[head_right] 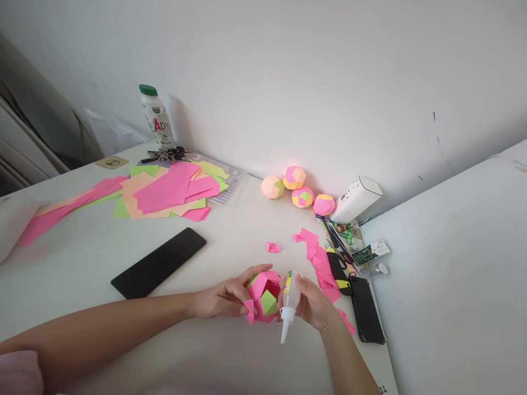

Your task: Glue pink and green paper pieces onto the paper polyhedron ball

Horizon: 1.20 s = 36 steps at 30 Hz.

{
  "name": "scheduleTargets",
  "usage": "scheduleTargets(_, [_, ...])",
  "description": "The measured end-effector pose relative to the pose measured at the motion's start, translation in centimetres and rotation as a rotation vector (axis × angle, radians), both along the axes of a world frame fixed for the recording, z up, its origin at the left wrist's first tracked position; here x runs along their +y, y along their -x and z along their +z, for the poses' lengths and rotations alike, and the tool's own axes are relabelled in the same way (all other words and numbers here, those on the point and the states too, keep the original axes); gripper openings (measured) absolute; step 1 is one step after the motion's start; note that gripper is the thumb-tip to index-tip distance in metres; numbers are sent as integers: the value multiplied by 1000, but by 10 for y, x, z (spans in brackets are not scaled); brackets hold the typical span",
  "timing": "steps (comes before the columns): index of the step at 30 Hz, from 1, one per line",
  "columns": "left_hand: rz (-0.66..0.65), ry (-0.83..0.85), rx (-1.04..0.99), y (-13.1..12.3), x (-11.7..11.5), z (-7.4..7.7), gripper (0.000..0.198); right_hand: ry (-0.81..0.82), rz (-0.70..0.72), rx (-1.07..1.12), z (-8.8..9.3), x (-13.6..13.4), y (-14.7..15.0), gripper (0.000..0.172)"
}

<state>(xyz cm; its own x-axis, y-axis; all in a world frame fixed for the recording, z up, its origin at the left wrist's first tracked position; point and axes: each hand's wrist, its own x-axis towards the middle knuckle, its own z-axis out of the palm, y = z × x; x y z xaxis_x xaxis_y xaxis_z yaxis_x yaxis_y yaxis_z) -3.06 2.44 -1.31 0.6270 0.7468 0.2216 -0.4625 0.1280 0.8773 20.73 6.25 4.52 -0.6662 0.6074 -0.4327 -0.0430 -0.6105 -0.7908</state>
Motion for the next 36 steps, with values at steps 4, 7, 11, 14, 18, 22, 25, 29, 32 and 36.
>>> scheduleTargets(4, [15,-20,-21,-2,-1,3,14,-285,-56,-117,26,0,1,40])
scheduleTargets(7, [22,-32,-13,-3,-1,4,13,-578,-229,-181,45,-1,9,35])
scheduleTargets(11, [40,-41,-4,-3,-2,1,14,-829,-413,-169,54,-5,22,28])
scheduleTargets(14, [55,-44,-6,-3,-2,-3,15,-887,-381,-224,50,-9,28,29])
scheduleTargets(18, [76,-52,1,-4,-3,-6,14,-901,-351,-254,44,-13,30,30])
scheduleTargets(22, [82,-47,15,-4,-4,-4,14,-896,-326,-254,44,-16,33,32])
scheduleTargets(25, [80,-60,25,-3,-4,-2,14,-910,-294,-276,44,-16,35,33])
scheduleTargets(29, [76,-61,35,-3,-4,1,14,-942,-287,-276,39,-15,34,34])
scheduleTargets(32, [70,-55,31,-2,-5,3,14,-968,-296,-287,36,-14,32,32])
scheduleTargets(36, [60,-59,31,-2,-5,4,14,-988,-292,-315,36,-14,31,30])
